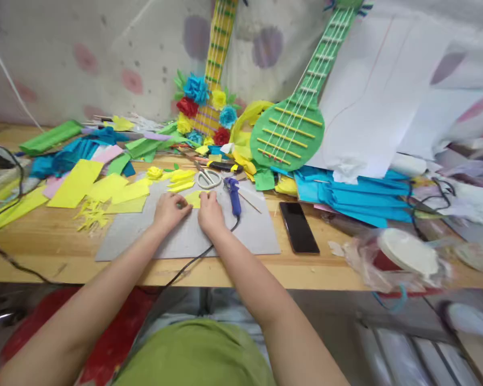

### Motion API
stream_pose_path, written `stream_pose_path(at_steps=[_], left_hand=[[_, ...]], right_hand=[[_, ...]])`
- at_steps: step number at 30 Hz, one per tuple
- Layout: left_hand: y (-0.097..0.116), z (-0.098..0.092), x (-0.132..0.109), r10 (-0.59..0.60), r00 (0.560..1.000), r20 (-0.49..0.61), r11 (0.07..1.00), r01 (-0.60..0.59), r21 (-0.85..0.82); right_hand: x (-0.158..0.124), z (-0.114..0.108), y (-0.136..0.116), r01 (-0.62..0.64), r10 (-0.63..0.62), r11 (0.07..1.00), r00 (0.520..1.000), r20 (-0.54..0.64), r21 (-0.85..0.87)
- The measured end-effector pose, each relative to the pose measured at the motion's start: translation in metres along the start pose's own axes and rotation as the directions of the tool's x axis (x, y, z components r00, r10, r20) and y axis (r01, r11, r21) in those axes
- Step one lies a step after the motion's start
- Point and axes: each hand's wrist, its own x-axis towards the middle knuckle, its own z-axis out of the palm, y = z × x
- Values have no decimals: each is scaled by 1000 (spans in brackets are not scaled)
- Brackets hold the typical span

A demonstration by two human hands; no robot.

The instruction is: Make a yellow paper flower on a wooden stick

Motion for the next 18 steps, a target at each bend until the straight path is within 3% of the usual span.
stream_pose_path(at_steps=[18], left_hand=[[2, -1, -2, 13, 1000, -5, 1000, -13, 12]], right_hand=[[2, -4, -4, -10, 10, 1000, 1000, 9, -23]])
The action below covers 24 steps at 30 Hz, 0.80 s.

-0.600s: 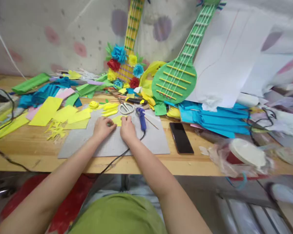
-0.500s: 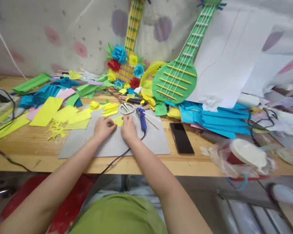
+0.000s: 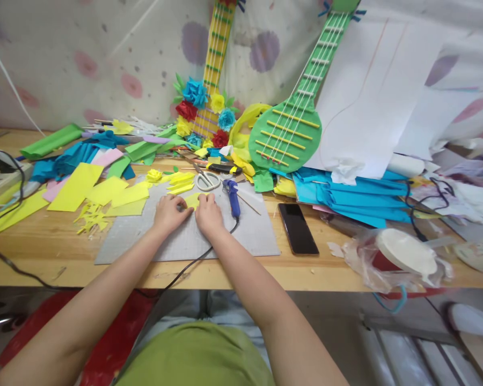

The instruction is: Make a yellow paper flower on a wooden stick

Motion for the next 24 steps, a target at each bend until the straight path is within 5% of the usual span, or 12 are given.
stream_pose_path(at_steps=[11, 17, 24], left_hand=[[-12, 3, 5, -11, 999, -45, 993, 6, -118], [-15, 0, 9, -33, 994, 101, 941, 65, -332], [-21, -3, 5, 144, 982, 121, 946, -101, -308]], right_hand=[[1, 3, 1, -9, 9, 1000, 1000, -12, 10], [3, 1, 6, -33, 44, 989, 996, -73, 147], [7, 5, 14, 61, 21, 926, 977, -213, 372]])
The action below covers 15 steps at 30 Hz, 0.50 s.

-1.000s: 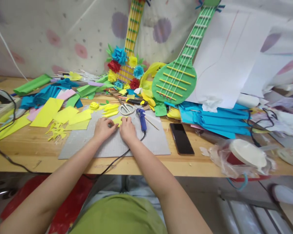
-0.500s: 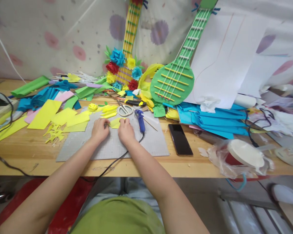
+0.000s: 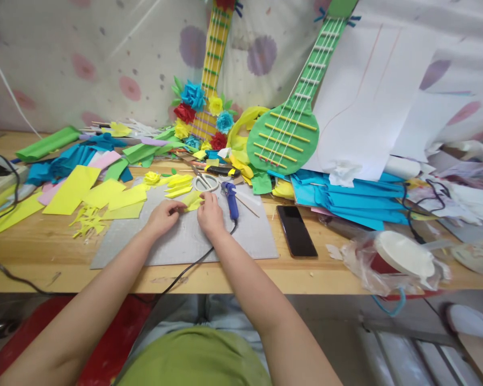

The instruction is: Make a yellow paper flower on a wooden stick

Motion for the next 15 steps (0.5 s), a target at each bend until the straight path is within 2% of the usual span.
stream_pose_path(at_steps=[2, 6, 8, 10, 12, 15], left_hand=[[3, -1, -2, 6, 999, -32, 1000, -5, 17], [10, -6, -8, -19, 985, -169, 1000, 17, -15], [14, -9, -10, -7, 973, -231, 1000, 3, -18], [16, -11, -12, 0, 963, -271, 1000, 0, 0], [16, -9, -13, 11, 969, -249, 1000, -10, 6], [15, -3, -13, 97, 990, -99, 995, -99, -12]], right_hand=[[1, 0, 1, 27, -26, 999, 999, -19, 36], [0, -4, 0, 64, -61, 997, 995, -79, 43], [1, -3, 1, 12, -3, 996, 994, -108, 83], [2, 0, 5, -95, 112, 979, 990, -84, 181], [4, 5, 10, -182, 188, 935, 982, 12, 305], [7, 10, 15, -213, 196, 882, 977, 85, 420]])
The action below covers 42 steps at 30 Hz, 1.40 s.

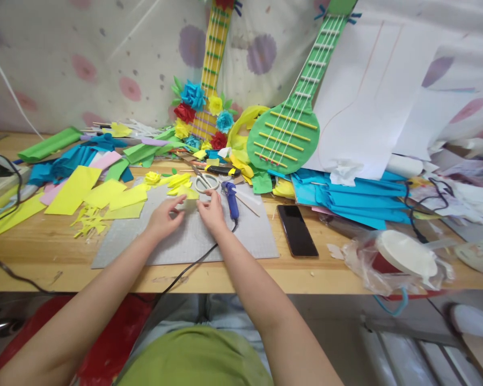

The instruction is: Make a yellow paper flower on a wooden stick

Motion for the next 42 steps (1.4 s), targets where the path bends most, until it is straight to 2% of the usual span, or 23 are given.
stream_pose_path(at_steps=[3, 6, 11, 16, 18, 22, 26, 32, 37, 42], left_hand=[[-1, 6, -1, 107, 986, 128, 994, -108, 6], [0, 8, -2, 150, 974, 168, 988, -155, 18], [1, 7, -1, 101, 990, 96, 995, -102, 10], [-3, 1, 3, -31, 1000, -4, 985, 31, 169], [-4, -2, 4, -22, 1000, -17, 980, 25, 195], [-7, -5, 4, 59, 998, 21, 981, -62, 186], [-10, -4, 5, 75, 996, 48, 974, -83, 211], [-11, -2, 6, 103, 989, 106, 971, -123, 206], [-9, -1, 7, 96, 979, 182, 965, -136, 224], [-10, 2, 10, 76, 978, 195, 963, -123, 241]], right_hand=[[0, 0, -2, 20, -21, 999, 1000, 18, 50], [-1, -2, -5, 78, -80, 995, 996, 29, 60], [-1, -2, 0, 110, -110, 994, 990, 93, 11], [1, -1, 6, 68, -68, 998, 992, 106, -2], [2, -1, 6, 57, -57, 998, 991, 120, 8], [1, -1, 3, 54, -54, 999, 984, 169, 7], [-3, -2, -3, 102, -82, 990, 978, 193, -95], [-10, -4, -14, 205, -146, 928, 968, 203, -312], [-13, -7, -18, 256, -182, 890, 958, 221, -377], [-14, -11, -19, 312, -221, 850, 943, 249, -425]])
